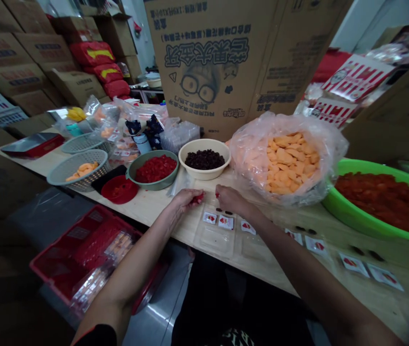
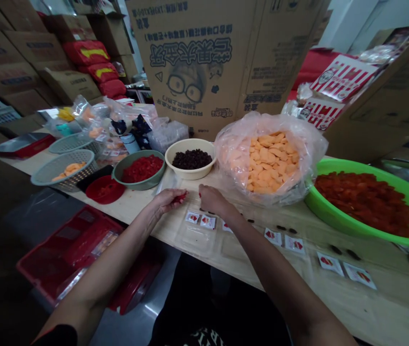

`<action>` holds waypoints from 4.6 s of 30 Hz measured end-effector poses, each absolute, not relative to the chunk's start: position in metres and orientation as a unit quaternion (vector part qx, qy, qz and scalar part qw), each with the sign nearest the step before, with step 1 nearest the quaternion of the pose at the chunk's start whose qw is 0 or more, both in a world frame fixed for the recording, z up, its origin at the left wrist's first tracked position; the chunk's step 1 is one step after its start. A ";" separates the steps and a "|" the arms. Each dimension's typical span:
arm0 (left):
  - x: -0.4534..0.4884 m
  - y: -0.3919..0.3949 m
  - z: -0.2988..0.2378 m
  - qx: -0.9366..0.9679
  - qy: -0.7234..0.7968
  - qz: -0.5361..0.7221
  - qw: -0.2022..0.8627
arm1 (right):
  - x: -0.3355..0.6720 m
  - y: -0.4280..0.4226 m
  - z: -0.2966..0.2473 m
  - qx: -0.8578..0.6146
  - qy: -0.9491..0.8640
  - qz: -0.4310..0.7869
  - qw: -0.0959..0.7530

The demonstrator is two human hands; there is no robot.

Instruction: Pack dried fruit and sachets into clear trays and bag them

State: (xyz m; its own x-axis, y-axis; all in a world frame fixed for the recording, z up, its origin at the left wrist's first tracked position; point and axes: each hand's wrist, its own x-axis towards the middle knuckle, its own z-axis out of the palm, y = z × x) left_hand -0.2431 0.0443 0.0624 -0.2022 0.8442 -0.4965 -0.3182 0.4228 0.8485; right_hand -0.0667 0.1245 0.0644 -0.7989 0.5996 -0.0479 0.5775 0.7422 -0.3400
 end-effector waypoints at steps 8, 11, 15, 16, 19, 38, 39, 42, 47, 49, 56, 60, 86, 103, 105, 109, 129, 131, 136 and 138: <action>-0.254 0.020 0.065 0.204 0.594 0.512 0.587 | -0.058 0.123 0.057 -0.323 -0.934 0.152 0.007; -0.248 0.017 0.063 0.264 0.600 0.492 0.573 | -0.055 0.120 0.056 -0.294 -0.944 0.152 0.003; -0.239 0.025 0.057 0.336 0.611 0.465 0.545 | -0.067 0.110 0.054 -0.273 -0.956 0.102 -0.016; -0.239 0.027 0.056 0.340 0.615 0.464 0.539 | -0.070 0.108 0.054 -0.281 -0.955 0.090 -0.015; -0.241 0.031 0.050 0.346 0.634 0.468 0.510 | -0.076 0.107 0.053 -0.287 -0.954 0.082 -0.015; -0.230 0.058 0.043 0.573 0.735 0.256 0.256 | -0.034 0.132 0.068 -0.368 -0.910 0.177 0.070; -0.230 0.054 0.046 0.586 0.733 0.241 0.249 | -0.035 0.132 0.064 -0.358 -0.914 0.181 0.064; -0.226 0.043 0.053 0.626 0.719 0.192 0.233 | -0.040 0.127 0.051 -0.314 -0.930 0.185 0.046; -0.220 0.038 0.056 0.653 0.707 0.147 0.227 | -0.050 0.117 0.047 -0.286 -0.944 0.161 0.044; -0.220 0.039 0.057 0.655 0.705 0.140 0.231 | -0.053 0.115 0.052 -0.299 -0.942 0.147 0.037; -0.226 0.038 0.054 0.645 0.695 0.165 0.270 | -0.061 0.104 0.060 -0.288 -0.949 0.130 0.001; -0.232 0.038 0.047 0.620 0.682 0.218 0.319 | -0.056 0.102 0.055 -0.284 -0.947 0.150 -0.001; -0.206 0.046 0.046 0.461 0.657 0.422 0.421 | -0.038 0.133 0.061 -0.419 -0.885 0.170 0.110; -0.175 0.069 0.047 0.595 0.677 0.288 0.324 | 0.015 0.131 0.036 -0.396 -0.872 0.236 0.163; -0.165 0.072 0.047 0.626 0.669 0.260 0.305 | 0.017 0.129 0.036 -0.402 -0.873 0.229 0.156; -0.156 0.074 0.044 0.663 0.659 0.216 0.283 | 0.029 0.130 0.043 -0.419 -0.868 0.226 0.144; -0.160 0.077 0.054 0.654 0.703 0.163 0.226 | -0.021 0.099 0.048 -0.402 -0.905 0.137 0.020; -0.161 0.078 0.053 0.641 0.705 0.182 0.242 | -0.022 0.100 0.049 -0.411 -0.900 0.141 0.023; -0.176 0.075 0.051 0.566 0.714 0.280 0.303 | 0.011 0.118 0.065 -0.454 -0.875 0.162 0.047; -0.183 0.072 0.051 0.522 0.712 0.325 0.339 | 0.035 0.127 0.072 -0.464 -0.868 0.164 0.063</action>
